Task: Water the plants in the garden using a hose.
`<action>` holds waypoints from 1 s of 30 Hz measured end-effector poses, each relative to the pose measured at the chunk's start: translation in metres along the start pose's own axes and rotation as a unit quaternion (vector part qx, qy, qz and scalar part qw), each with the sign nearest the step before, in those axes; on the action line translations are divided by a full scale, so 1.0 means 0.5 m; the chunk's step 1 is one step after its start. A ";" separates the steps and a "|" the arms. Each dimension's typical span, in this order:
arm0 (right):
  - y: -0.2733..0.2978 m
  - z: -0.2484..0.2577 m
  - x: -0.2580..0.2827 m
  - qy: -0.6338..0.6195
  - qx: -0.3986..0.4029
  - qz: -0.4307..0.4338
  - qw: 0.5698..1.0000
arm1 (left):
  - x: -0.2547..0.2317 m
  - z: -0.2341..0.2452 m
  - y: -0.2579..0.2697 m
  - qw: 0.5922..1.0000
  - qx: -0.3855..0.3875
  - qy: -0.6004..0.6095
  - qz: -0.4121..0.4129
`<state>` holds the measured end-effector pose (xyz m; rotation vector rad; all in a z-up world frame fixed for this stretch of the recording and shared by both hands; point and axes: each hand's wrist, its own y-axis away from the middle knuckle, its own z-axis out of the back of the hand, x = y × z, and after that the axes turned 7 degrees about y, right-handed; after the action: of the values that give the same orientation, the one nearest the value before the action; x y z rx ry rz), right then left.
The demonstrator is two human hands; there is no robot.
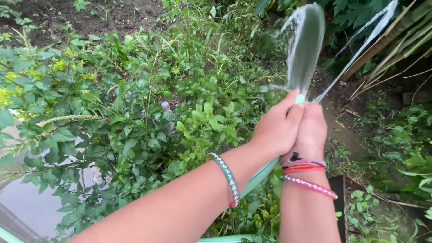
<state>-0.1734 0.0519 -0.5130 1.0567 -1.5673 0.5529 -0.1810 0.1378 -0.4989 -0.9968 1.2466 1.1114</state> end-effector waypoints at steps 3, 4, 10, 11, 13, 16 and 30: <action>0.008 -0.004 0.037 -0.021 0.031 0.016 0.999 | -0.038 -0.003 0.003 1.000 -0.008 -0.006 -0.023; 0.011 -0.007 0.046 -0.044 0.053 0.023 0.997 | -0.049 -0.002 0.004 1.000 -0.011 -0.006 -0.027; -0.009 -0.017 0.005 -0.020 0.106 0.142 0.984 | -0.017 0.010 -0.026 0.999 -0.042 0.010 -0.033; -0.001 -0.026 0.009 -0.023 0.108 0.141 0.984 | -0.022 0.019 -0.023 0.998 -0.045 0.007 -0.033; 0.013 -0.035 0.022 0.012 0.092 0.102 0.991 | -0.033 0.025 -0.018 0.997 -0.064 0.043 -0.001; 0.019 -0.049 0.021 0.015 0.108 0.107 0.988 | -0.024 0.032 -0.031 0.995 -0.084 0.048 -0.021; -0.045 -0.087 -0.019 0.065 0.109 0.078 0.989 | -0.037 0.089 -0.019 0.990 -0.090 0.104 0.041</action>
<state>-0.1316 0.0789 -0.5140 1.0423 -1.5060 0.8995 -0.1629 0.1777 -0.4770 -1.2322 1.3811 1.2240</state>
